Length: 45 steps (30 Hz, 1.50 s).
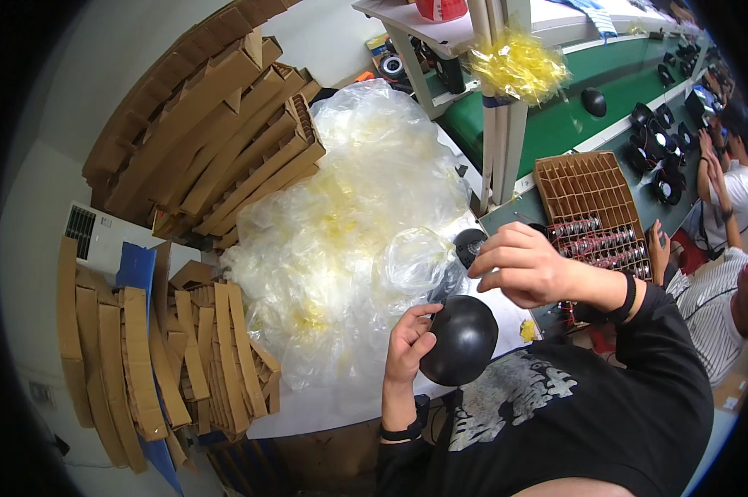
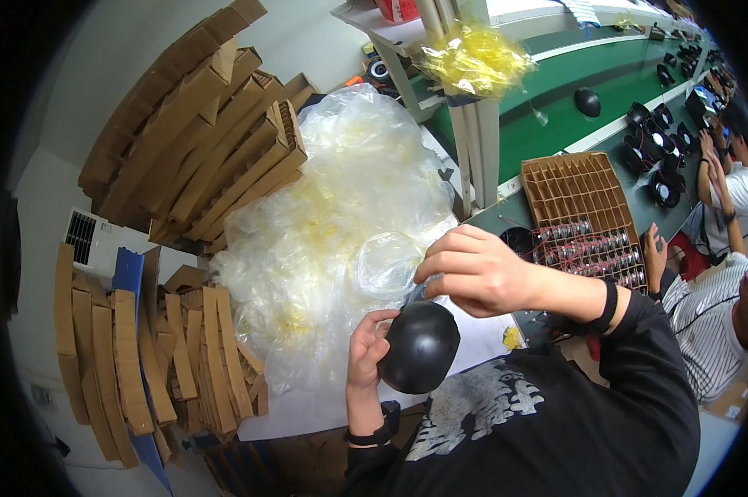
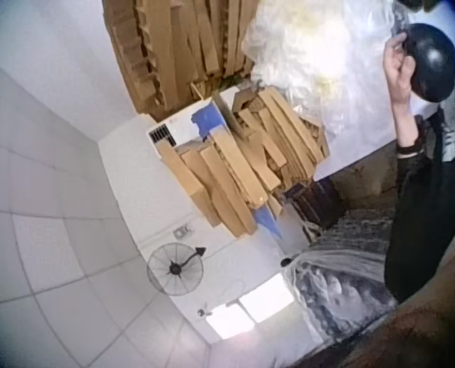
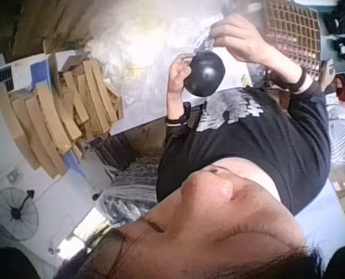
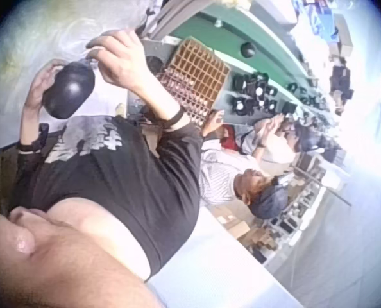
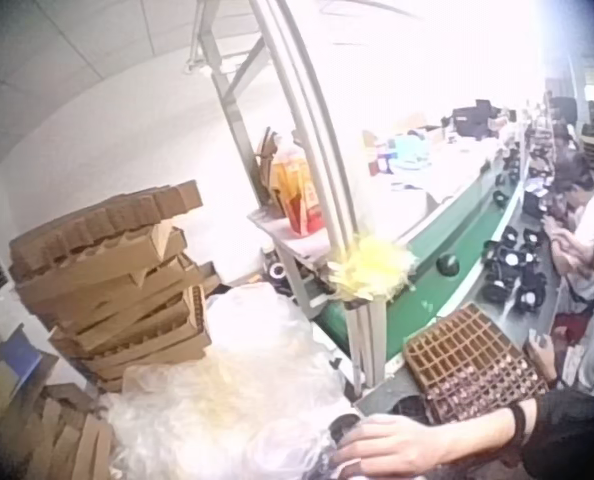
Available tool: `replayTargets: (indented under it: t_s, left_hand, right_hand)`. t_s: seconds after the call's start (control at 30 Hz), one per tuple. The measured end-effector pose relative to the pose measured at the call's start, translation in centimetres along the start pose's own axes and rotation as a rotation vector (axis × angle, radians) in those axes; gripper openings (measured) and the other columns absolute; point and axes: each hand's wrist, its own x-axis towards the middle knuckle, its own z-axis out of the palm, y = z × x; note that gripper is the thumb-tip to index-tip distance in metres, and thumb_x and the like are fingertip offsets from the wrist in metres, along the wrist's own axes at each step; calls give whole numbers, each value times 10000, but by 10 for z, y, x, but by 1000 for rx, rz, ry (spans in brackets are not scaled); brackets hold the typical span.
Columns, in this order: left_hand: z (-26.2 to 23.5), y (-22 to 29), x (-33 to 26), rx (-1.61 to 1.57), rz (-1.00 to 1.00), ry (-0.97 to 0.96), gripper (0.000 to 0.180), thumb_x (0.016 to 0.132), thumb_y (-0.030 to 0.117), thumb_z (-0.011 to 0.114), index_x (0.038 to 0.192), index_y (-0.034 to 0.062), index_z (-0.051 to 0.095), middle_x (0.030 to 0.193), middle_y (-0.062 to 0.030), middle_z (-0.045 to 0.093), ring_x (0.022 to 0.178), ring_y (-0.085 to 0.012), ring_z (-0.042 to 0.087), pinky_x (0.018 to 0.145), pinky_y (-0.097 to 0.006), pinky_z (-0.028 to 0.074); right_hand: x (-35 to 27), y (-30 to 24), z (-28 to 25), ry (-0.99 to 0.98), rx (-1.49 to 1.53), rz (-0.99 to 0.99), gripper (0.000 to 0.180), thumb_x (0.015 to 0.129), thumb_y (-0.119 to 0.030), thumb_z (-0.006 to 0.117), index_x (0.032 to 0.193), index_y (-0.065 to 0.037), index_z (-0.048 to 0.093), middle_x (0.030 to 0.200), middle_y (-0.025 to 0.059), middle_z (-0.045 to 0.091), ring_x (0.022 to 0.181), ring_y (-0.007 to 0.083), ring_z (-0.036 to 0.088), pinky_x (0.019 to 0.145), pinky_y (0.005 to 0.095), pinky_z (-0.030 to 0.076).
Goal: The person joins two black plastic shell pieces together by hand and places the assembly on the table. They then pull a plastic bag from a pile, insert the assembled shell into it, and set the bagged item aside.
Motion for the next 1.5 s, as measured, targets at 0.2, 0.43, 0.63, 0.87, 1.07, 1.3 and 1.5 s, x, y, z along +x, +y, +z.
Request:
replayTargets:
  t_s: [0.2, 0.43, 0.63, 0.87, 1.07, 1.3, 1.5]
  left_hand:
    - [10, 9, -2, -43, -31, -16, 542, 807, 211, 665, 1225, -41, 430, 982, -89, 606, 897, -130, 583, 802, -237, 457]
    - [11, 14, 7, -43, -97, -107, 794, 803, 530, 612, 1259, -75, 377, 1180, -135, 511, 1085, -176, 525, 895, -268, 424]
    - [-5, -1, 6, -220, 42, -16, 613, 881, 571, 414, 1044, -15, 487, 587, 30, 348, 520, -93, 338, 780, -255, 349]
    - [-22, -4, 24, -982, 238, 310, 458, 951, 464, 294, 643, 131, 362, 604, 20, 288, 557, -129, 303, 912, -361, 257]
    - [-41, -7, 37, -966, 116, 509, 336, 934, 303, 413, 1066, 78, 624, 1105, -113, 627, 1067, -293, 562, 996, -487, 374]
    - [-10, -33, 82, -809, 35, 492, 453, 949, 370, 337, 1265, 86, 495, 1318, -112, 483, 1230, -276, 433, 1063, -497, 281]
    - [29, -202, 133, -508, -547, 192, 488, 953, 424, 394, 1229, 36, 499, 1254, -96, 539, 1159, -213, 508, 1022, -385, 364]
  right_hand:
    - [-6, -1, 9, 19, 634, 552, 283, 794, -111, 634, 1047, -12, 557, 1041, 129, 585, 1000, 252, 561, 843, 368, 448]
    - [-2, -16, 20, -415, 786, 287, 857, 638, -284, 812, 1321, -25, 362, 1288, 178, 449, 1199, 325, 451, 988, 388, 387]
    - [-45, 15, 36, -35, 1099, 797, 816, 686, -253, 776, 1345, -37, 345, 1294, 124, 457, 1185, 240, 460, 1014, 363, 361]
    - [-84, 10, 66, 394, 1635, 1104, 796, 759, -238, 743, 1360, -23, 268, 1230, 110, 494, 1179, 219, 467, 1022, 364, 369]
    - [-95, 4, 32, -128, 1406, 1448, 838, 750, -295, 702, 1402, -13, 257, 1373, 120, 376, 1273, 217, 336, 1060, 346, 248]
    - [-145, 6, 18, 594, 1623, 1572, 587, 821, -338, 627, 1279, -23, 436, 1221, 106, 550, 1113, 207, 540, 1018, 367, 368]
    - [-130, 25, -9, 1104, 1411, 1303, 462, 871, -487, 476, 1153, -130, 558, 1113, 37, 608, 972, 157, 570, 791, 290, 415]
